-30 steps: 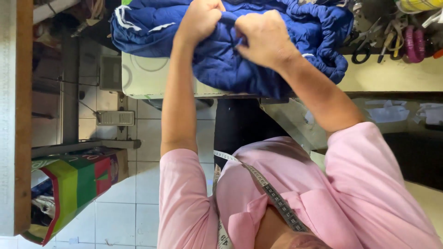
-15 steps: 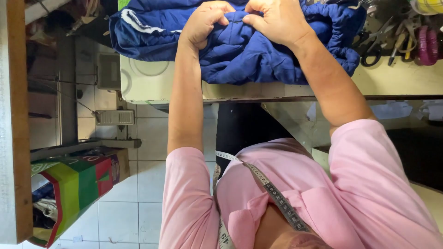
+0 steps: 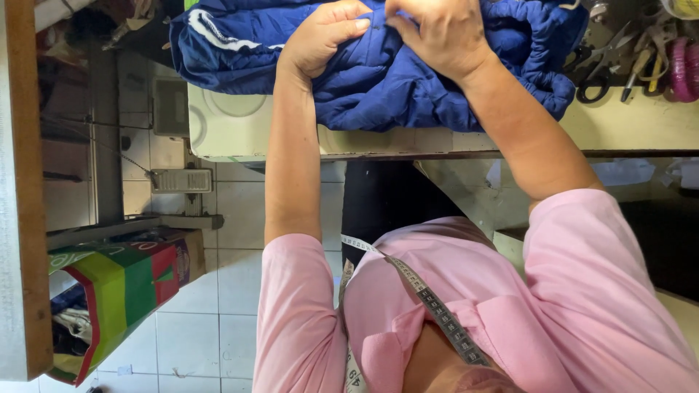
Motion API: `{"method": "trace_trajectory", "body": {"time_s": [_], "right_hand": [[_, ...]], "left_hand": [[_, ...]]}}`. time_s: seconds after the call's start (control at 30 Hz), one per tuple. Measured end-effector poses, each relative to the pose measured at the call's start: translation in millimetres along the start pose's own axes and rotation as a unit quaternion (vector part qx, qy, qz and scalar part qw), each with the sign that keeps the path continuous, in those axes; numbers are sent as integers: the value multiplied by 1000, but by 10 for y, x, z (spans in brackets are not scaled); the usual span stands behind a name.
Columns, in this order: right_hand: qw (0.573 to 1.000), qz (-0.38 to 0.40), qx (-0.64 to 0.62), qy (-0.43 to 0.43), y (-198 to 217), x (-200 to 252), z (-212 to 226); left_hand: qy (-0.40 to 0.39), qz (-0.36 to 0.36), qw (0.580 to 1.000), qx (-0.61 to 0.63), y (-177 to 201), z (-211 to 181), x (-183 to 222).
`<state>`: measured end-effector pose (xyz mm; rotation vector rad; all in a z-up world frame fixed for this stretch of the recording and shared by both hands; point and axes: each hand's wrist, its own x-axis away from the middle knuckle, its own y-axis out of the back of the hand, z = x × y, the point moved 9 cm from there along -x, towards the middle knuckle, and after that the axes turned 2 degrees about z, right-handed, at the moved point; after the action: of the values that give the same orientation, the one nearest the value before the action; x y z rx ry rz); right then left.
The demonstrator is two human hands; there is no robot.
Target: Inspecting the waistband of a blue garment for quality and trimming loose threads with scissors.
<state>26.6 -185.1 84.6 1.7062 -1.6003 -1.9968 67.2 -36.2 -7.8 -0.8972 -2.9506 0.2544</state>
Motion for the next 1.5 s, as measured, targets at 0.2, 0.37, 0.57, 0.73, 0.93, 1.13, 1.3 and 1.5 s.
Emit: {"method": "trace_trajectory", "body": {"time_s": [0.2,0.37,0.57,0.73,0.93,1.13,1.3,1.5], "right_hand": [[996,-42,-42,71,181,-160,249],[998,-8,6,61,28,-150,273],[999,15,31,34,-83,-158,281],[992,49,-113,-5,-126,-83,122],[982,68,-175,-23,-143,-54,70],[965,38,-258,-36,-3,-53,71],[996,14,-93,-12,-72,-32,181],[985,77,-152,-25,-136,-59,89]], "left_hand": [[-9,5,1000,6,-64,-91,-2],[-17,-35,999,-29,-9,-60,-13],[-31,-48,998,-29,-3,-45,-11],[-18,-29,999,18,-8,-2,-39],[-12,-58,998,-7,47,36,-55],[35,-73,997,7,12,31,-2],[-25,-53,998,-8,68,82,-71],[-42,-47,997,-42,-14,-43,-5]]}}
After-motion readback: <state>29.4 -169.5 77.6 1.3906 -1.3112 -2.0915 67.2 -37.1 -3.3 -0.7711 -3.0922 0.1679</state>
